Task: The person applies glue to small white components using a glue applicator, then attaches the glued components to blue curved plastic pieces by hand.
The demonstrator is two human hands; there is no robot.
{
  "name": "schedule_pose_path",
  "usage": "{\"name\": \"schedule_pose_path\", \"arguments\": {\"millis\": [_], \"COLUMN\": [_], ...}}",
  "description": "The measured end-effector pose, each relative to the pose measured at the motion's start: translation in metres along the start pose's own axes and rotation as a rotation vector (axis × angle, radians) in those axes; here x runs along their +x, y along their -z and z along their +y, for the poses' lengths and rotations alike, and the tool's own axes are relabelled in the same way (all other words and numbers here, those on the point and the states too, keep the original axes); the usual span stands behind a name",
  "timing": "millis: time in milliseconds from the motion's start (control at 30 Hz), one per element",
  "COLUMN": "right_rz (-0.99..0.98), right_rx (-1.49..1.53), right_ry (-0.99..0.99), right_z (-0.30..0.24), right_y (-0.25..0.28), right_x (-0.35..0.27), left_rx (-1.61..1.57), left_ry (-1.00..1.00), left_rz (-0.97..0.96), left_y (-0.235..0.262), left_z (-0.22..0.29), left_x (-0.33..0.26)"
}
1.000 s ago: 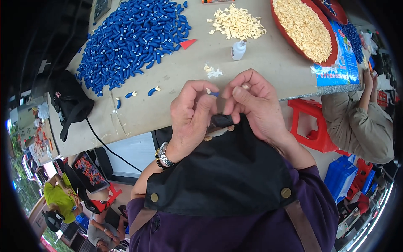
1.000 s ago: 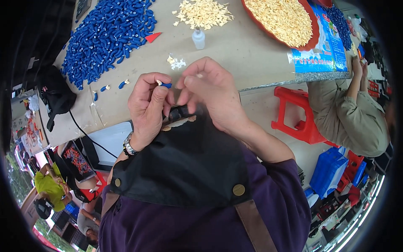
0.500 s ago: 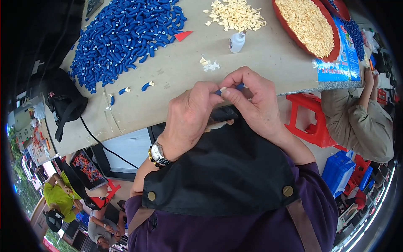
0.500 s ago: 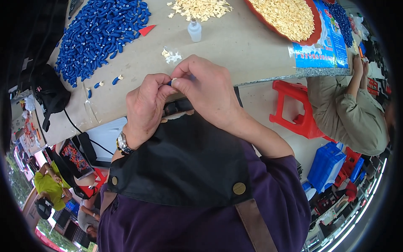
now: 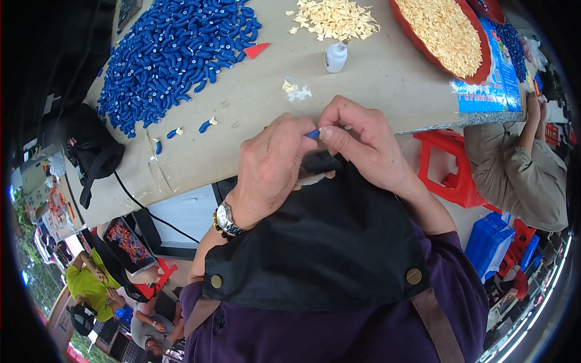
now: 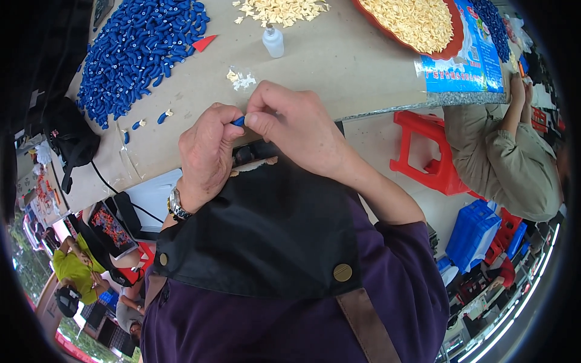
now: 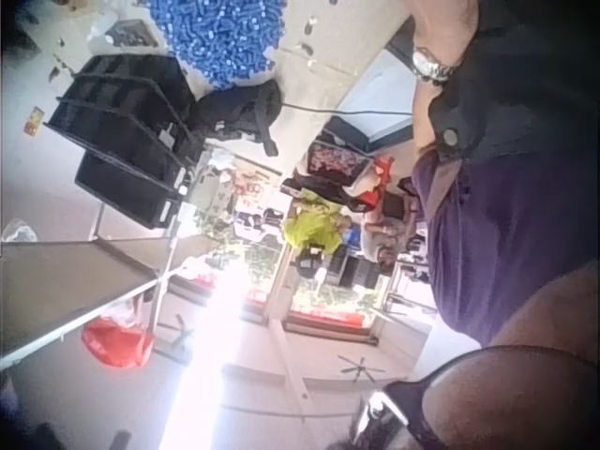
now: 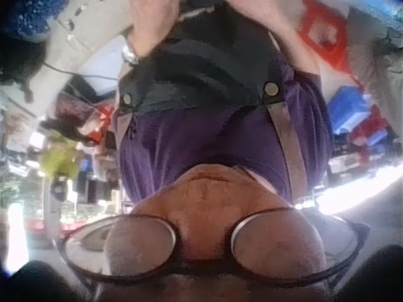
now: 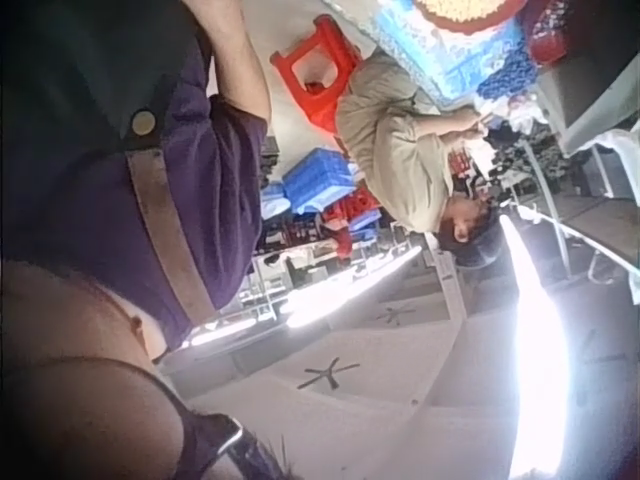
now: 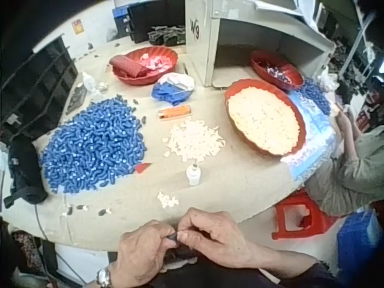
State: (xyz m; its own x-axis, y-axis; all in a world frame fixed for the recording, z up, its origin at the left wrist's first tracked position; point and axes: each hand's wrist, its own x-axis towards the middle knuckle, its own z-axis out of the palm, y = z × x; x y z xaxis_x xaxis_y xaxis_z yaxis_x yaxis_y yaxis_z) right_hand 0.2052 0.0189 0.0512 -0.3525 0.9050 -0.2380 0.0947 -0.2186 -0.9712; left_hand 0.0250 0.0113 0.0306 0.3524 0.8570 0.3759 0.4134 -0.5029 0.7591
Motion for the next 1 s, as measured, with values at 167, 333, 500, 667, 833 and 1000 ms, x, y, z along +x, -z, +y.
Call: {"name": "schedule_pose_path", "arguments": {"millis": [167, 333, 500, 667, 833, 1000], "right_rz": [-0.125, 0.112, 0.083, 0.087, 0.143, 0.162], "right_rx": [-0.011, 0.329, 0.374, 0.109, -0.124, -0.109], "right_ry": [-0.014, 0.063, 0.008, 0.119, 0.197, 0.306], "right_z": [0.004, 0.014, 0.021, 0.013, 0.005, 0.012], "right_y": [0.003, 0.015, 0.007, -0.003, -0.007, -0.005], "right_x": [-0.002, -0.008, -0.004, -0.001, -0.005, -0.003], "left_rx": [-0.151, -0.543, -0.860, -0.945, -0.493, -0.129], "left_ry": [0.096, 0.468, 0.607, 0.631, 0.541, 0.175], "left_rz": [-0.068, -0.038, 0.004, -0.073, -0.042, -0.085], "left_y": [0.006, 0.006, 0.000, 0.004, 0.003, 0.005], "left_z": [0.005, 0.000, -0.001, -0.002, 0.006, 0.006], "left_x": [-0.004, -0.015, -0.011, -0.006, -0.007, 0.005]}}
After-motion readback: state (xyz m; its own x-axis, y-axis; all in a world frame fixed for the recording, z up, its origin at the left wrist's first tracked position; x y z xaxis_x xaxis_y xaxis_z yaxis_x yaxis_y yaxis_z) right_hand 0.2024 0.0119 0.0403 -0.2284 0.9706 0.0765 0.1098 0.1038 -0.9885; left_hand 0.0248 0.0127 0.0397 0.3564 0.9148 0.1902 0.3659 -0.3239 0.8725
